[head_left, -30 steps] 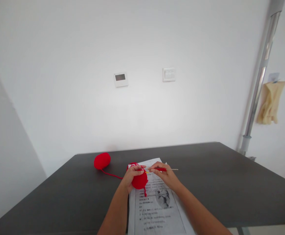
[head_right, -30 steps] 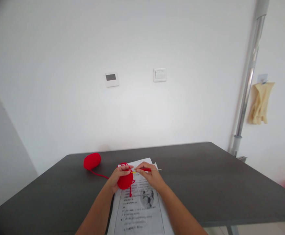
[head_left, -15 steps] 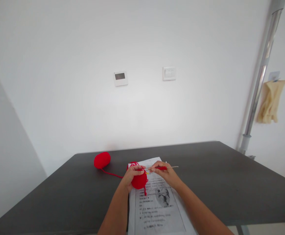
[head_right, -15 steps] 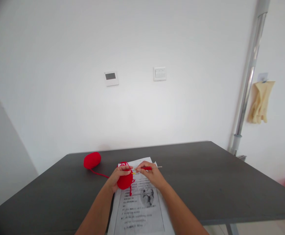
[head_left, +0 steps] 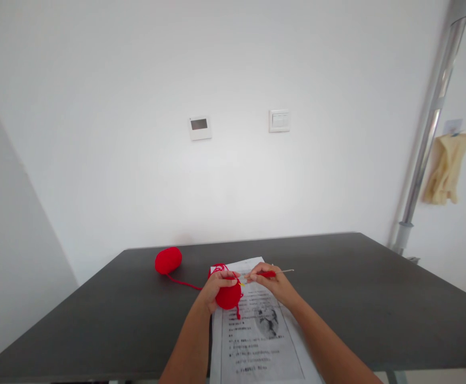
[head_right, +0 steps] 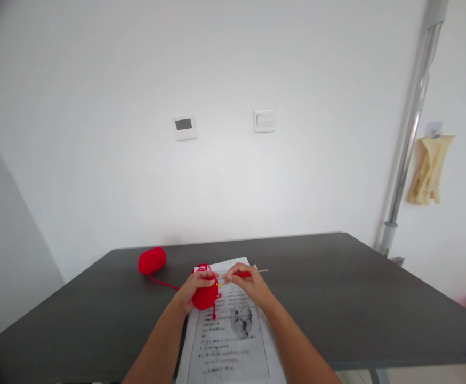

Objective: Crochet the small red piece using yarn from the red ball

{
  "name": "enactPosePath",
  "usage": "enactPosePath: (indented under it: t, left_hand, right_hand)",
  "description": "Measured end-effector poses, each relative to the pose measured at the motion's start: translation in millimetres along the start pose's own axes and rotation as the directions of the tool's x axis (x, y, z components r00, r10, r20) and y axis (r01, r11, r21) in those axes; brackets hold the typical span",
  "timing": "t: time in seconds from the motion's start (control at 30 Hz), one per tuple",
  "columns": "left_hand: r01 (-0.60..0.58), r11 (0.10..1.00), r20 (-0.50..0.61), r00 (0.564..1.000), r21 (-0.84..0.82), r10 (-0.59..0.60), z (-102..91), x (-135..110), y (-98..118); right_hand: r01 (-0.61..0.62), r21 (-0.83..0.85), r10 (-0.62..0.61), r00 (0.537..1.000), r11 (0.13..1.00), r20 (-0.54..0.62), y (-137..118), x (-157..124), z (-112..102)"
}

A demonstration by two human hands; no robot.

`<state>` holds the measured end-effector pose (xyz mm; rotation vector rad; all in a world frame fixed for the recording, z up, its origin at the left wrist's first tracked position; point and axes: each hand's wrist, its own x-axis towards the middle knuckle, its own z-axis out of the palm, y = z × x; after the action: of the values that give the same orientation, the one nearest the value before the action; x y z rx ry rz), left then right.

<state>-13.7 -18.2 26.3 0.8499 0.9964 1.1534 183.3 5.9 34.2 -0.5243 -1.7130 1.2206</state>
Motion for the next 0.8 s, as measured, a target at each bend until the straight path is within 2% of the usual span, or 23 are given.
enactPosePath:
  t: [0.23, 0.43, 0.53, 0.63, 0.8]
  left_hand:
    - [-0.016, 1.000, 0.016, 1.000, 0.022, 0.016, 0.0, -1, -1]
    - [0.022, 0.999, 0.023, 1.000, -0.030, -0.022, 0.0, 0, 0]
    - [0.026, 1.000, 0.020, 0.999, -0.017, -0.025, -1.2, 1, 0]
    - [0.028, 1.000, 0.037, 0.999, -0.006, -0.028, -2.4, 2, -1]
    - [0.027, 1.000, 0.110, 0.994, 0.013, -0.028, -1.3, 0, 0]
  right_hand:
    - [-0.058, 0.090, 0.060, 0.998, 0.994, -0.018, 1, 1, 0]
    - [0.031, -0.059, -0.029, 0.999, 0.998, 0.032, -6, -1, -2]
    - [0.029, -0.063, -0.025, 0.998, 0.998, 0.059, -8, -1, -5]
    - [0.004, -0.021, -0.002, 0.998, 1.000, 0.062, -11, -1, -6]
    - [-0.089, 0.151, 0.084, 0.996, 0.985, 0.039, -14, -1, -5]
